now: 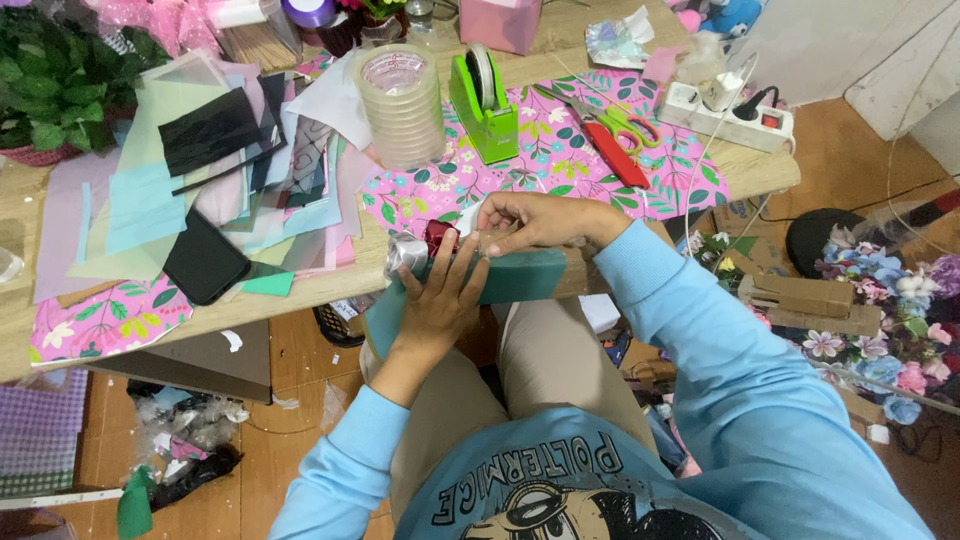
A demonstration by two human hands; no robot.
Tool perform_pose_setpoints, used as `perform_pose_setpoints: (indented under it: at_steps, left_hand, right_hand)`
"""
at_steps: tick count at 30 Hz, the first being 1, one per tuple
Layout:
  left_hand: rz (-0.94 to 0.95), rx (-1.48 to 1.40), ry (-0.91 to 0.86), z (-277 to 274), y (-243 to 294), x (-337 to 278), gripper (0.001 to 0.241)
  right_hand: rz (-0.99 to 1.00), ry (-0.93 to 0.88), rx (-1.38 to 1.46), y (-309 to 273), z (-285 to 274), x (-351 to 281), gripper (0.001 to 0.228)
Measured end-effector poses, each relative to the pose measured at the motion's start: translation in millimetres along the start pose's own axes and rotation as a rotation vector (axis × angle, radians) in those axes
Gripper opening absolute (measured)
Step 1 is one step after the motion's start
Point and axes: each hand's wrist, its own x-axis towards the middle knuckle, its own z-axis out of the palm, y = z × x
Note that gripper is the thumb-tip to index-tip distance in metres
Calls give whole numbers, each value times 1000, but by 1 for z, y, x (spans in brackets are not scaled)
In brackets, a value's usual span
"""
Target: The person constructs a floral arrangement by wrapping cardboard with blue and white wrapping paper, securing it with tape, and inserting ribbon roses into the top.
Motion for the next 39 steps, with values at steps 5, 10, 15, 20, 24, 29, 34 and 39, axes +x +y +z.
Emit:
perform_pose_setpoints:
  at_steps: [5, 10, 15, 20, 24, 29, 34, 39]
  left_hand:
    - [-18, -8, 22, 9, 2, -4, 30]
    - [-15, -59, 3, 6, 0, -6, 33]
    - [-3, -100, -184, 1, -1, -3, 62]
    - [-34, -161, -369, -11, -9, 15, 89]
    - [-63, -270, -501, -13, -12, 25, 108]
    - [-95, -317, -573, -8, -12, 24, 110]
    - [-128, -401, -667, -6, -15, 27, 112]
    - [-109, -466, -569, -7, -26, 48, 109]
  right_hand:
    - [40, 32, 69, -2, 8, 5, 42]
    - [39, 42, 93, 8, -2, 2, 44]
    - [62, 0, 104, 25, -19, -5, 47]
    - [92, 227, 97, -1, -54, -13, 35]
    - [126, 844, 41, 32, -85, 36, 28]
    - [376, 898, -31, 107, -123, 101, 43]
    - [489, 866, 73, 93, -126, 118, 55]
    - [474, 973, 276, 43, -113, 104, 47]
